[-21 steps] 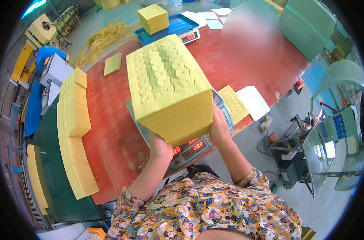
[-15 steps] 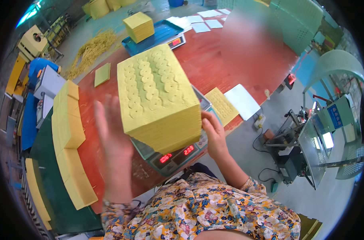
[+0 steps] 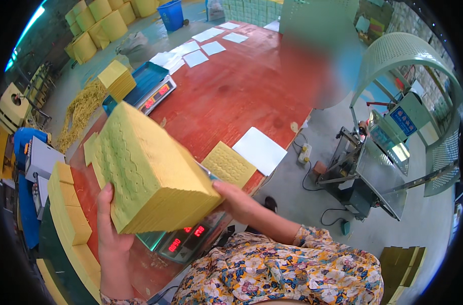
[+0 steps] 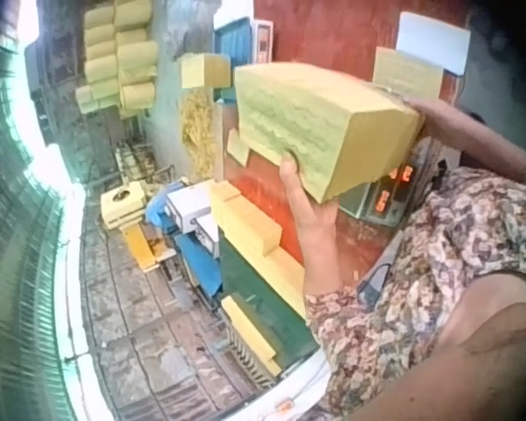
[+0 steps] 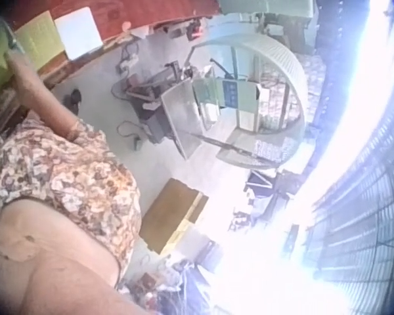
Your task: Weighing stacks of yellow paper on digital scales and moving them to a conveyor belt.
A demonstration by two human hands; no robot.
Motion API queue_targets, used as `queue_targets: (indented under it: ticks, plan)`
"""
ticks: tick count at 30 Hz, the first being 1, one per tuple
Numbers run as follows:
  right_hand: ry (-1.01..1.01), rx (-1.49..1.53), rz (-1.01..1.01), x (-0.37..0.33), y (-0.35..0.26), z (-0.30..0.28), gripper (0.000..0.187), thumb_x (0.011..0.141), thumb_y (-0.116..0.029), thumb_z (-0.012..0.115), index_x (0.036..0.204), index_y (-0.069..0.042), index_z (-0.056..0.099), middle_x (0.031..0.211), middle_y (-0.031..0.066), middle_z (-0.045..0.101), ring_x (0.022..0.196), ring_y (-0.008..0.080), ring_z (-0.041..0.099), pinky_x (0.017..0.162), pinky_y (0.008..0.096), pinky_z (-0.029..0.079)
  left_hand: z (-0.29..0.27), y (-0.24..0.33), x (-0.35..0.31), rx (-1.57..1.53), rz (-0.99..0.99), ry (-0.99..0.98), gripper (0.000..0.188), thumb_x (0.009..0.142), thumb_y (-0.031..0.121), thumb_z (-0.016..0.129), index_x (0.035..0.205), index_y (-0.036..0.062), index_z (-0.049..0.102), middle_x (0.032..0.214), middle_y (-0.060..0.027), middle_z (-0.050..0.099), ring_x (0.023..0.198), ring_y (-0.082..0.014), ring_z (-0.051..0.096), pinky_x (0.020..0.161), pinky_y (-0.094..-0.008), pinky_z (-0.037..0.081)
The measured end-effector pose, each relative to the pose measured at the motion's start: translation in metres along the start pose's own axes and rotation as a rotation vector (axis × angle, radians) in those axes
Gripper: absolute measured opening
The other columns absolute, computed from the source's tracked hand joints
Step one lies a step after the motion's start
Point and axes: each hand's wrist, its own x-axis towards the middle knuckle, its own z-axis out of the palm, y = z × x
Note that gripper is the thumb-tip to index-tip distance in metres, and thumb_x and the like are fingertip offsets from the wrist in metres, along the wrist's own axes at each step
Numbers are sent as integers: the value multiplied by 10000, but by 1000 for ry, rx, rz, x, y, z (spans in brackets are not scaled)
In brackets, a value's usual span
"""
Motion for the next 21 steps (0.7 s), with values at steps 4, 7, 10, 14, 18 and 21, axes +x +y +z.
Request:
queue_targets:
  ticks: [4, 7, 10, 14, 18, 21]
  plan:
    - [122, -236, -231, 8, -97, -72, 516, 1009, -481, 471, 1266, -46, 581, 1145, 87, 645, 1005, 197, 623, 834, 353, 523, 76, -31, 56, 37, 16, -104, 530, 985, 351, 542, 1386, 11, 479, 1314, -108, 596, 1178, -208, 591, 1010, -357, 469]
    - [201, -240, -311, 13, -168, -153, 444, 1009, -435, 492, 1175, -40, 611, 1090, 82, 654, 965, 188, 629, 817, 347, 520, 151, -84, 128, 38, -90, -125, 538, 941, 386, 604, 1358, 58, 509, 1262, -84, 620, 1139, -221, 610, 944, -419, 516]
    - [329, -269, -294, 21, -237, -238, 414, 999, -384, 514, 1155, -19, 632, 1071, 79, 657, 958, 192, 638, 755, 342, 542, 225, -143, 197, -33, -196, -95, 552, 914, 413, 641, 1351, 102, 512, 1253, -75, 611, 1149, -236, 596, 898, -509, 528]
    - [394, -269, -185, 30, -324, -312, 386, 999, -366, 503, 1132, -36, 651, 983, 53, 675, 874, 168, 636, 694, 316, 530, 303, -193, 285, -44, -329, -122, 569, 907, 425, 657, 1366, 131, 496, 1262, -69, 599, 1153, -239, 589, 892, -529, 520]
    - [409, -345, -155, 47, -403, -381, 368, 1014, -355, 448, 1106, -63, 653, 954, 27, 679, 817, 154, 635, 666, 289, 515, 380, -221, 347, 29, -287, -134, 671, 891, 409, 702, 1420, 102, 426, 1331, -64, 559, 1211, -213, 545, 999, -463, 453]
    - [505, -455, -227, 52, -437, -394, 392, 1013, -339, 430, 1118, -29, 647, 929, 39, 676, 774, 171, 647, 628, 286, 534, 421, -246, 384, 266, 240, -104, 838, 839, 228, 771, 1489, 23, 283, 1476, -146, 408, 1381, -264, 389, 1133, -417, 328]
